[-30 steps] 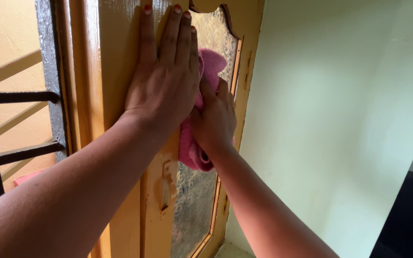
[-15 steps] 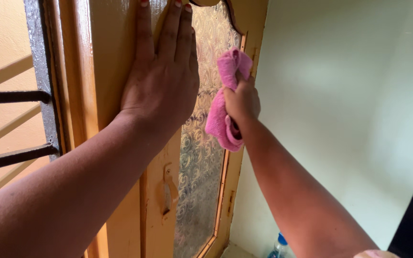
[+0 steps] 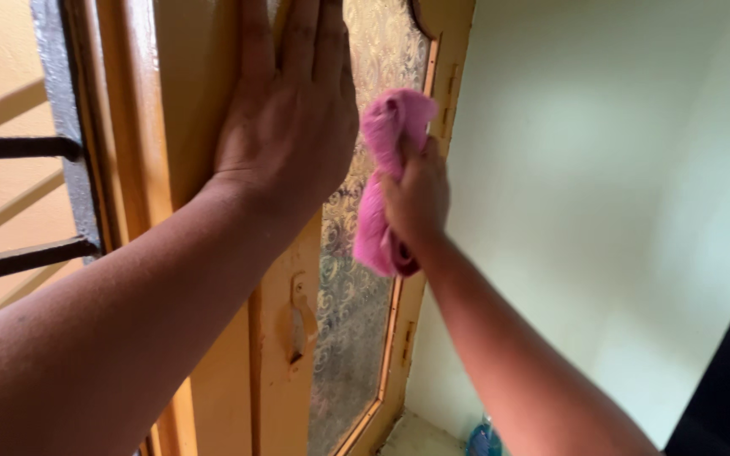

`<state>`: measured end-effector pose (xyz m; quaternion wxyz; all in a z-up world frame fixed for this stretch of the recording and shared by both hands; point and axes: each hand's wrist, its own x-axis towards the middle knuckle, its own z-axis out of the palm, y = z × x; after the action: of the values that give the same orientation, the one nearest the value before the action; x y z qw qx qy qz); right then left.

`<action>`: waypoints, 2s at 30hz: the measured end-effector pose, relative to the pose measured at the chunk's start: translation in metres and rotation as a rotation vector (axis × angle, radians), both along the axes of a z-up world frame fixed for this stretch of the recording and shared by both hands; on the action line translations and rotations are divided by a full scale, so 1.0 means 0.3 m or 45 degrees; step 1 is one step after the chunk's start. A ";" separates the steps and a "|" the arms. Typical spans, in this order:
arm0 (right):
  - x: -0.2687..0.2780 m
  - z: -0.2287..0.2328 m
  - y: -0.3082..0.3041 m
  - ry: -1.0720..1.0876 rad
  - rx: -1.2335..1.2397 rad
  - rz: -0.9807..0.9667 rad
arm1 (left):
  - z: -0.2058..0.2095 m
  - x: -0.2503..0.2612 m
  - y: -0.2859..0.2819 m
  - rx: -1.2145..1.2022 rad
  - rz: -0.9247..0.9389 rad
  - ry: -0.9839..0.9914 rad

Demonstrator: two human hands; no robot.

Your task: The person wipes a yellow wooden door with a pink cloth, focusing on the frame and textured glass panel. They spray a blue cleaning solution onto the door and continue wiping the surface and edges.

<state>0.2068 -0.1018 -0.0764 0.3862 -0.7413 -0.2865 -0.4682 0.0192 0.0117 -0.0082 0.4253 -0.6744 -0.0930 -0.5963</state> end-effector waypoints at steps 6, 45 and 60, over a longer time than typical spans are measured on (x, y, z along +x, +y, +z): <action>-0.318 -0.169 0.022 -0.110 -0.085 0.075 | -0.011 0.001 0.005 -0.043 -0.207 0.029; 0.022 -0.264 -0.016 -0.044 -0.031 -0.103 | -0.387 -0.142 -0.087 -0.090 0.196 0.313; -0.027 -0.265 0.000 0.163 -0.089 -0.069 | -0.406 -0.122 -0.078 -0.108 0.185 0.306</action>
<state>0.1986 -0.1018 -0.1559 0.3650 -0.7902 -0.2571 -0.4199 -0.0176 -0.0117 -0.1300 0.4465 -0.7498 -0.1150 -0.4745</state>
